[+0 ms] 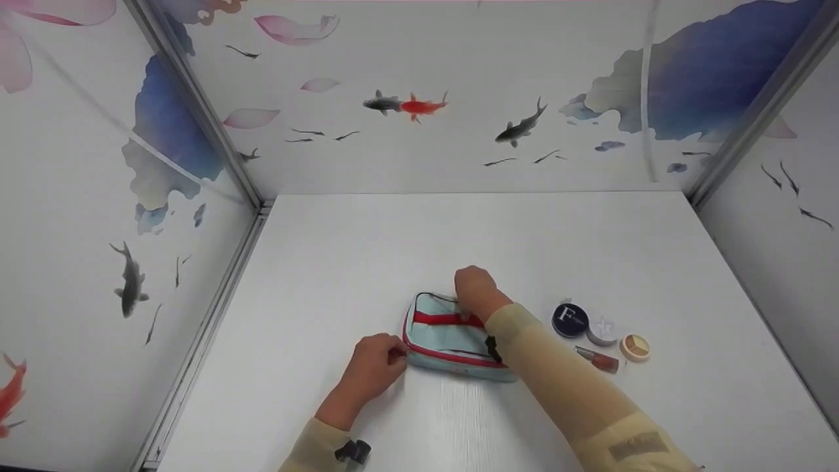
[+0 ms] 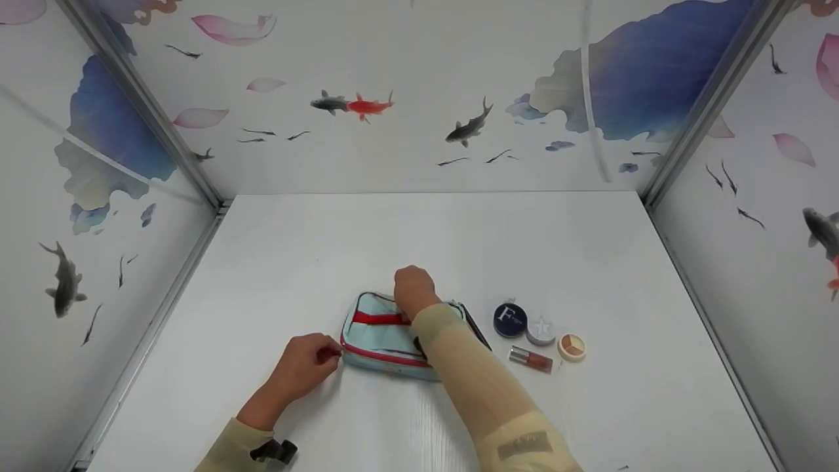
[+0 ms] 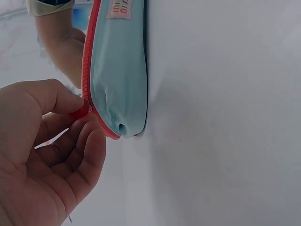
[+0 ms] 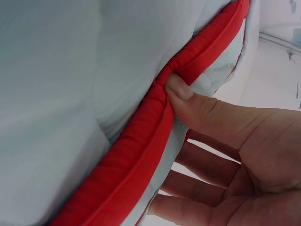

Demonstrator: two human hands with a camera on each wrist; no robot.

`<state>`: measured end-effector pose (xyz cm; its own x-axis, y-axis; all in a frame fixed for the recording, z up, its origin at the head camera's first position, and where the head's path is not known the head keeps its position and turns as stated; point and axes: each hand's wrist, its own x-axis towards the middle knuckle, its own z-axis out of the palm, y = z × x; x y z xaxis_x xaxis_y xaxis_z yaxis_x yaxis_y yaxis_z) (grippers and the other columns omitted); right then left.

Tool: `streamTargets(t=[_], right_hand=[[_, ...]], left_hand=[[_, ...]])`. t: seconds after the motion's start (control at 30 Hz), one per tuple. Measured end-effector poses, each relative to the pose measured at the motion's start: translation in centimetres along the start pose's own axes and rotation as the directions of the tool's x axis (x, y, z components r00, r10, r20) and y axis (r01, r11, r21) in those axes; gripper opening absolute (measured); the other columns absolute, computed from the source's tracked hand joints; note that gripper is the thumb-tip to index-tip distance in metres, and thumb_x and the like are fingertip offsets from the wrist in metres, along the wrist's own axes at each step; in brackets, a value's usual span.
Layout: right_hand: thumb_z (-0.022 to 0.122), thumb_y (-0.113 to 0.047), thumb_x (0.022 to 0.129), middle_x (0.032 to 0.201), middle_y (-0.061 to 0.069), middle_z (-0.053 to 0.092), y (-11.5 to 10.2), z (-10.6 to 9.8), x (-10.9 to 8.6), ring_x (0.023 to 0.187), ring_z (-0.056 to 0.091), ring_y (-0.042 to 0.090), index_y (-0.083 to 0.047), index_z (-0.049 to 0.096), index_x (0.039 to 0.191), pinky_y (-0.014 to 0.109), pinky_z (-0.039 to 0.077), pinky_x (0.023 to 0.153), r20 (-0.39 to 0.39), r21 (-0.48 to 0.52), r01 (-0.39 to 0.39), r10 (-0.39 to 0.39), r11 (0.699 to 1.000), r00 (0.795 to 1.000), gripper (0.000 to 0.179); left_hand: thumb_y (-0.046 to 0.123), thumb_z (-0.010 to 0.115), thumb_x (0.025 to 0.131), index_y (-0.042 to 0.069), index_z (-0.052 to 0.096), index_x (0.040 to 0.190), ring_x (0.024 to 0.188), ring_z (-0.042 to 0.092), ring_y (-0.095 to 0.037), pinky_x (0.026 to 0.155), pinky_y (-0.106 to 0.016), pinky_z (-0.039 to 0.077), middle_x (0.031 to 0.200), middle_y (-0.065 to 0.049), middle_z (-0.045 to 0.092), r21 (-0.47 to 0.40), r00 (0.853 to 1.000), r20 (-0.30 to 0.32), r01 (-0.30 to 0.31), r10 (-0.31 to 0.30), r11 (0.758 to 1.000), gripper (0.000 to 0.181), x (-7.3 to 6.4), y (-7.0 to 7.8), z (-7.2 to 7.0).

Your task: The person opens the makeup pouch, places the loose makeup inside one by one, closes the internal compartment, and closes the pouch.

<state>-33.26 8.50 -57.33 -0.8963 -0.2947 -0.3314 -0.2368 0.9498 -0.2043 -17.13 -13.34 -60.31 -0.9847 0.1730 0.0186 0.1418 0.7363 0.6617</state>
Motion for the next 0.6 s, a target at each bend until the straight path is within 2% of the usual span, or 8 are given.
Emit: streamTargets(t=[0.23, 0.47, 0.6], right_hand=[[0.087, -0.004, 0.083, 0.099, 0.015, 0.072, 0.04, 0.34, -0.13, 0.088, 0.064, 0.027, -0.001, 0.074, 0.104, 0.045, 0.061, 0.094, -0.026, -0.005, 0.016, -0.016, 1.0, 1.0, 0.024], [0.09, -0.006, 0.08, 0.102, 0.015, 0.074, 0.06, 0.13, -0.14, 0.089, 0.063, 0.026, 0.0, 0.075, 0.106, 0.044, 0.061, 0.096, 0.008, -0.023, 0.005, -0.004, 1.0, 1.0, 0.031], [0.09, -0.006, 0.081, 0.101, 0.015, 0.073, 0.0, 0.04, -0.25, 0.089, 0.064, 0.027, 0.0, 0.075, 0.108, 0.045, 0.061, 0.096, 0.002, -0.014, -0.002, 0.002, 1.0, 1.0, 0.031]], left_hand=[[0.014, 0.075, 0.095, 0.012, 0.078, 0.105, 0.085, 0.059, -0.013, 0.083, -0.032, 0.059, 0.093, 0.004, 0.071, -0.002, 1.0, 0.004, 0.006, -0.006, 1.0, 0.01, -0.38, 0.16, 0.28], [0.014, 0.073, 0.096, 0.013, 0.078, 0.105, 0.084, 0.059, -0.01, 0.083, -0.027, 0.059, 0.094, 0.006, 0.072, 0.004, 0.999, -0.026, -0.044, 0.044, 0.999, 0.01, -0.81, 0.3, 0.74], [0.015, 0.074, 0.096, 0.014, 0.078, 0.105, 0.085, 0.059, -0.01, 0.084, -0.029, 0.06, 0.095, 0.005, 0.072, 0.012, 0.999, -0.025, -0.036, 0.036, 0.999, 0.01, -0.88, 0.65, 0.8]])
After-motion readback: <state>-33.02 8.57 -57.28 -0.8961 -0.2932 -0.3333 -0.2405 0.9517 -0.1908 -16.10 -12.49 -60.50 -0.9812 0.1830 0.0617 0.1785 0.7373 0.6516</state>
